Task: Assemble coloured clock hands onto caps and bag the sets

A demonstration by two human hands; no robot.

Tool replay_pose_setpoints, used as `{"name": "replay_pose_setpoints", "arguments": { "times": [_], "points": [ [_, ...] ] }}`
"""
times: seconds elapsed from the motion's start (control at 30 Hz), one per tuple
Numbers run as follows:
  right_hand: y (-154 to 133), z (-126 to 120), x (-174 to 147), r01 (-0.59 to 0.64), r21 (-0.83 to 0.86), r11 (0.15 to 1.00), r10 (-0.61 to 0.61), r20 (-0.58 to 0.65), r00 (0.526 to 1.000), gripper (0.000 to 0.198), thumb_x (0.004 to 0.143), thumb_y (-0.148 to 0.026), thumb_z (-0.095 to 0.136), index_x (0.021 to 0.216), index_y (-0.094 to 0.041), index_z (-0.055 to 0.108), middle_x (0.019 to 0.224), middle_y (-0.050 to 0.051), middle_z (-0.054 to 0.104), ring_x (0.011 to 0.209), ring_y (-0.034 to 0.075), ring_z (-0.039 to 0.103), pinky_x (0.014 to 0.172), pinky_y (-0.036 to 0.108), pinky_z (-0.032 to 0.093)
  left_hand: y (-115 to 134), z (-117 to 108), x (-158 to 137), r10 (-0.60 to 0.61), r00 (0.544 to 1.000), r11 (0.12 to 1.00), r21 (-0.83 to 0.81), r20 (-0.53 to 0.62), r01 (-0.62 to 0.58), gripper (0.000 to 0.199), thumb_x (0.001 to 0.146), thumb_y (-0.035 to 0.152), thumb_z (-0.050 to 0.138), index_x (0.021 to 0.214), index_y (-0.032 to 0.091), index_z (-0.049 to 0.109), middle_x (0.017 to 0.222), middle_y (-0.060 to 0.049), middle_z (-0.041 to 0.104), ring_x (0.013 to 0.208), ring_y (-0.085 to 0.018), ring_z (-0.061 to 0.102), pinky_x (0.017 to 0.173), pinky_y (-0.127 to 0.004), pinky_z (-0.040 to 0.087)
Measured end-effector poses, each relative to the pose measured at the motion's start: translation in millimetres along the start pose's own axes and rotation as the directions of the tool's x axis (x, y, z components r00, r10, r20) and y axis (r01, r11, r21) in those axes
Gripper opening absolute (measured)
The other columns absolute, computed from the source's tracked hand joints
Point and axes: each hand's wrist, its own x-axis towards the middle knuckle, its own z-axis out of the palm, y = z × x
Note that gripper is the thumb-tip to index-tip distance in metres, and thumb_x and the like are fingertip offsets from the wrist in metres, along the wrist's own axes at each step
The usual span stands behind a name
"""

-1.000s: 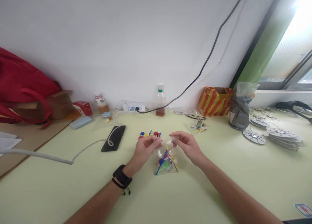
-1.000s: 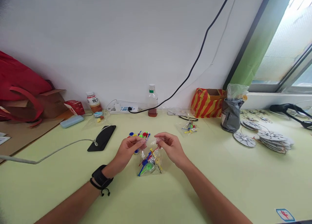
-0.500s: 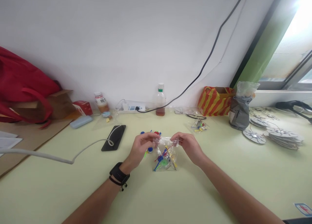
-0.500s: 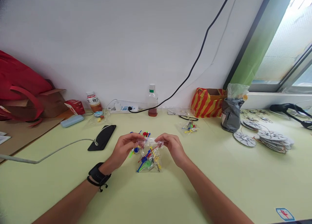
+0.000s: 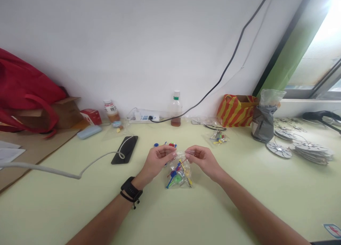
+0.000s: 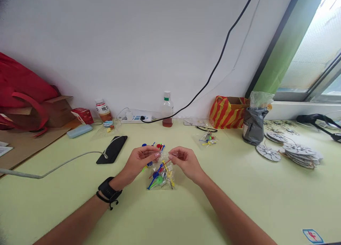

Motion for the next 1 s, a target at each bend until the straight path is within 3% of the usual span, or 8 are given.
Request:
{"name": "replay_pose_setpoints", "arguments": {
  "times": [0.2, 0.5, 0.67, 0.8, 1.0],
  "points": [
    [-3, 3, -1, -0.013, -0.005, 1.000, 0.013, -0.052, 0.999, 0.031, 0.077, -0.048, 0.081, 0.087, -0.019, 0.074, 0.070, 0.001, 0.065, 0.066, 0.016, 0.055, 0.064, 0.031, 0.046, -5, -7, 5, 0.053, 0.997, 0.995, 0.084, 0.054, -0.058, 0.026, 0.079, 0.037, 0.084, 0.094, 0.016, 0.079, 0.088, -0.008, 0.078, 0.077, -0.016, 0.071, 0.070, -0.024, 0.056],
    [7, 1, 0, -0.105, 0.246, 0.964, 0.128, -0.077, 0.989, 0.019, 0.074, -0.035, 0.079, 0.086, -0.020, 0.081, 0.075, 0.004, 0.069, 0.070, 0.016, 0.056, 0.068, 0.031, 0.043, -3, -16, 5, 0.015, 0.997, 0.999, 0.035, 0.077, -0.018, 0.022, 0.084, 0.034, 0.078, 0.095, 0.015, 0.082, 0.087, -0.010, 0.080, 0.079, -0.021, 0.074, 0.077, -0.030, 0.059],
    [5, 1, 0, -0.051, 0.128, 0.990, 0.061, -0.073, 0.995, 0.023, 0.074, -0.040, 0.080, 0.085, -0.019, 0.078, 0.074, 0.004, 0.069, 0.070, 0.017, 0.056, 0.069, 0.032, 0.045, -3, -13, 2, 0.049, 0.995, 0.994, 0.093, 0.086, -0.057, 0.029, 0.081, 0.037, 0.081, 0.099, 0.014, 0.082, 0.092, -0.011, 0.080, 0.082, -0.022, 0.073, 0.075, -0.031, 0.059],
    [0, 4, -1, -0.039, 0.046, 0.998, 0.044, -0.120, 0.992, 0.033, 0.073, -0.043, 0.083, 0.096, -0.021, 0.076, 0.073, 0.002, 0.068, 0.071, 0.017, 0.059, 0.068, 0.032, 0.047, -5, -12, 3, 0.077, 0.994, 0.989, 0.117, 0.077, -0.086, 0.041, 0.080, 0.037, 0.082, 0.115, 0.015, 0.077, 0.099, -0.011, 0.079, 0.086, -0.022, 0.072, 0.079, -0.032, 0.060],
    [5, 1, 0, -0.050, 0.058, 0.997, 0.057, -0.113, 0.992, 0.027, 0.076, -0.043, 0.081, 0.090, -0.020, 0.078, 0.076, 0.004, 0.071, 0.069, 0.016, 0.058, 0.069, 0.033, 0.049, -5, -17, 6, 0.102, 0.991, 0.973, 0.199, 0.087, -0.117, 0.026, 0.080, 0.038, 0.082, 0.090, 0.014, 0.079, 0.083, -0.008, 0.076, 0.073, -0.018, 0.069, 0.068, -0.028, 0.057]
  ]
}}
